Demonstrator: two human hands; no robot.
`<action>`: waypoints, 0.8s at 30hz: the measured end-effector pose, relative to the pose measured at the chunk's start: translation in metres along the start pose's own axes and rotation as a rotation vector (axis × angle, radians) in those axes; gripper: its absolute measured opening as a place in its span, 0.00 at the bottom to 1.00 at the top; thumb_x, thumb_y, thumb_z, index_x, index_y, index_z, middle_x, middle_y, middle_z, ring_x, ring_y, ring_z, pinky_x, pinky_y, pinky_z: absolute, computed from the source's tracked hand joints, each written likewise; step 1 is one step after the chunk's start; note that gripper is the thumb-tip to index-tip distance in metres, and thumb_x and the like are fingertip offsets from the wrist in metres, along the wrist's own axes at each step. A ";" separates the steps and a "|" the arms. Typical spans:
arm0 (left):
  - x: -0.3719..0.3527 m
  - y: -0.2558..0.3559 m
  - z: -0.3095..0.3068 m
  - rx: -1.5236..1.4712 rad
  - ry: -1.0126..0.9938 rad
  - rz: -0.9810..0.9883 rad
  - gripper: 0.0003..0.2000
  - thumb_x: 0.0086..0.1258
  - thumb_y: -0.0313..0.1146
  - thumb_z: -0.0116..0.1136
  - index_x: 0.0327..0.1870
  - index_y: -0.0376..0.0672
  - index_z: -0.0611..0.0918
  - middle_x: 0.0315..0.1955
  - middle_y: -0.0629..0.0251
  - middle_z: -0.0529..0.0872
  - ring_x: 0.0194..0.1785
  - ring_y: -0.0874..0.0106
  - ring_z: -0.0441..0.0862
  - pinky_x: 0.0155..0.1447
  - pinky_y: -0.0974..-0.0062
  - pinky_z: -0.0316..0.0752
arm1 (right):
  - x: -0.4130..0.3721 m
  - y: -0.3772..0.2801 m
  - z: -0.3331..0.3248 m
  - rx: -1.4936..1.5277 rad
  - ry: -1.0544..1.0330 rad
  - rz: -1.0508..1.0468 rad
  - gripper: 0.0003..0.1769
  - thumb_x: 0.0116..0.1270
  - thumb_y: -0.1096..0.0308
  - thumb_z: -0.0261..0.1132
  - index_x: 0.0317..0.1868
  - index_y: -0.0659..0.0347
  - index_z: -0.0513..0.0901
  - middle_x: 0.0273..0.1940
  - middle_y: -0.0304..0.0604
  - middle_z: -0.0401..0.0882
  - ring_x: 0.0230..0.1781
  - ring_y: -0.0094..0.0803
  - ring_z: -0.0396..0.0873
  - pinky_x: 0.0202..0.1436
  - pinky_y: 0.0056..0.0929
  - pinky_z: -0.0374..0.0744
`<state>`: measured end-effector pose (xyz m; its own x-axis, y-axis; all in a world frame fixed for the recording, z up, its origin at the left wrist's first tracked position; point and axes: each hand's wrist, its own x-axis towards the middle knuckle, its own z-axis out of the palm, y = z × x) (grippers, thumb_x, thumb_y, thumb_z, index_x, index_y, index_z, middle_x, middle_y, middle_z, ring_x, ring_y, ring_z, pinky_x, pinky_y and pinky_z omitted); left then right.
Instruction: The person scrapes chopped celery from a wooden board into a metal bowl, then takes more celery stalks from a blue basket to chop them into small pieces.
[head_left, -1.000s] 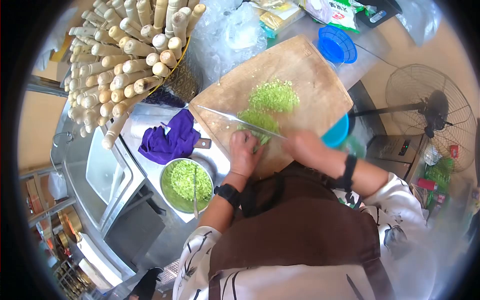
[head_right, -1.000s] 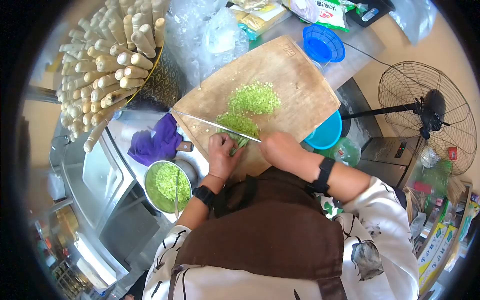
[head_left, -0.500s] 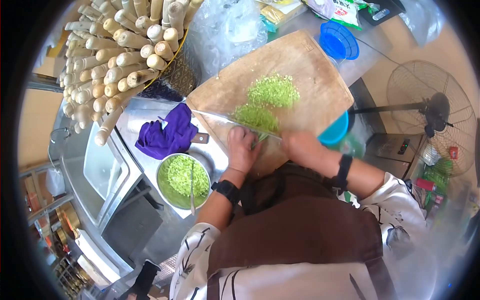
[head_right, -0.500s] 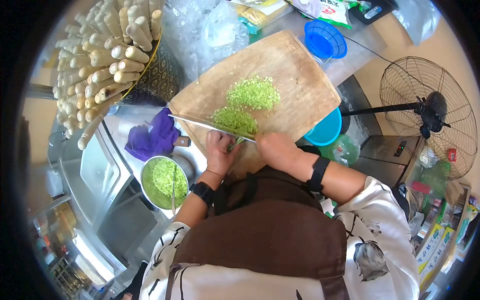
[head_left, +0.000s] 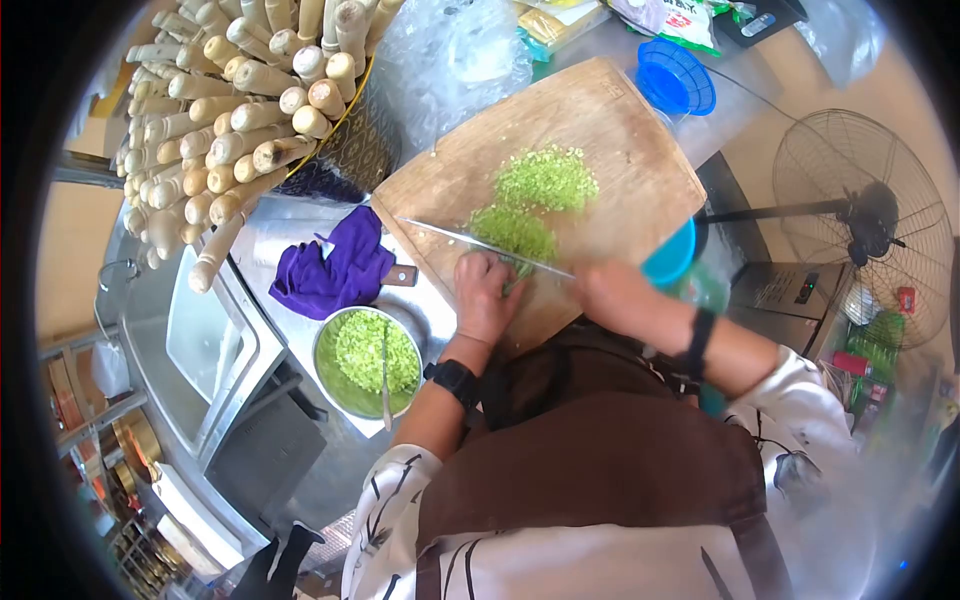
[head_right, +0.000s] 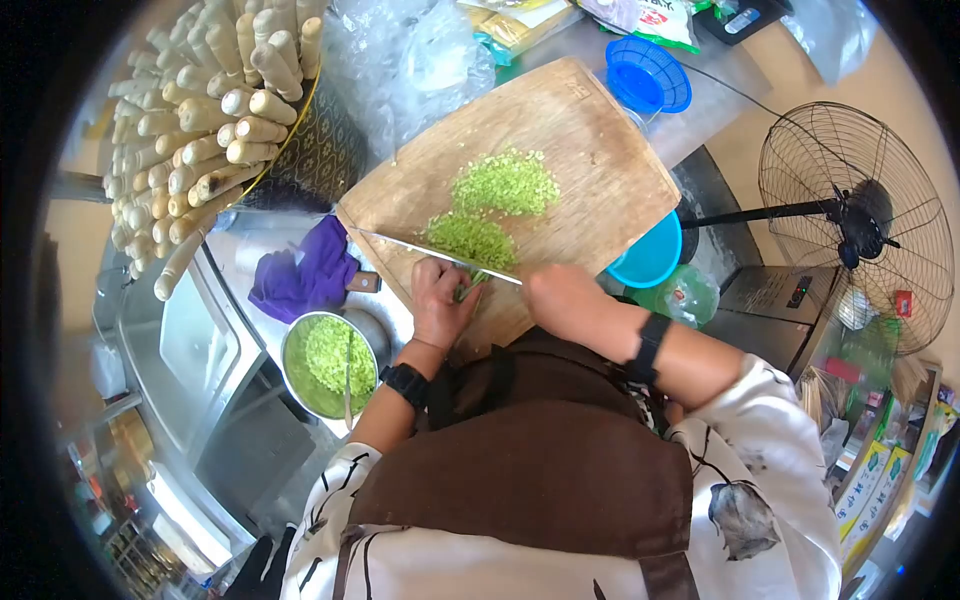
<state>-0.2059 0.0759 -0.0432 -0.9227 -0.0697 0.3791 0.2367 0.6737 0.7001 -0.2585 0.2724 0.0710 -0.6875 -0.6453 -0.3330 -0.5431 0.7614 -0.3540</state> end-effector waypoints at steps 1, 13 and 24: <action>0.000 -0.001 0.001 0.000 0.003 0.001 0.14 0.46 0.29 0.76 0.24 0.44 0.77 0.33 0.61 0.73 0.42 0.57 0.72 0.47 0.61 0.69 | 0.009 0.000 0.009 0.000 0.049 -0.015 0.09 0.64 0.69 0.59 0.30 0.66 0.81 0.28 0.59 0.81 0.30 0.57 0.82 0.35 0.51 0.80; 0.000 -0.001 -0.001 -0.020 0.016 0.027 0.14 0.46 0.28 0.76 0.25 0.44 0.77 0.34 0.60 0.73 0.44 0.57 0.72 0.48 0.61 0.69 | -0.030 -0.014 -0.053 0.009 -0.064 0.081 0.13 0.68 0.64 0.59 0.30 0.65 0.82 0.26 0.58 0.81 0.28 0.58 0.81 0.34 0.52 0.79; 0.004 0.009 -0.010 0.039 -0.085 -0.008 0.16 0.45 0.32 0.77 0.29 0.43 0.77 0.38 0.58 0.74 0.47 0.55 0.71 0.54 0.58 0.68 | 0.026 -0.003 0.009 0.088 0.078 0.089 0.15 0.68 0.62 0.60 0.31 0.65 0.82 0.29 0.59 0.82 0.31 0.57 0.82 0.37 0.53 0.79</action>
<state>-0.2041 0.0748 -0.0292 -0.9473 -0.0137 0.3199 0.2189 0.7015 0.6782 -0.2703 0.2527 0.0558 -0.7684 -0.5658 -0.2990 -0.4360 0.8048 -0.4027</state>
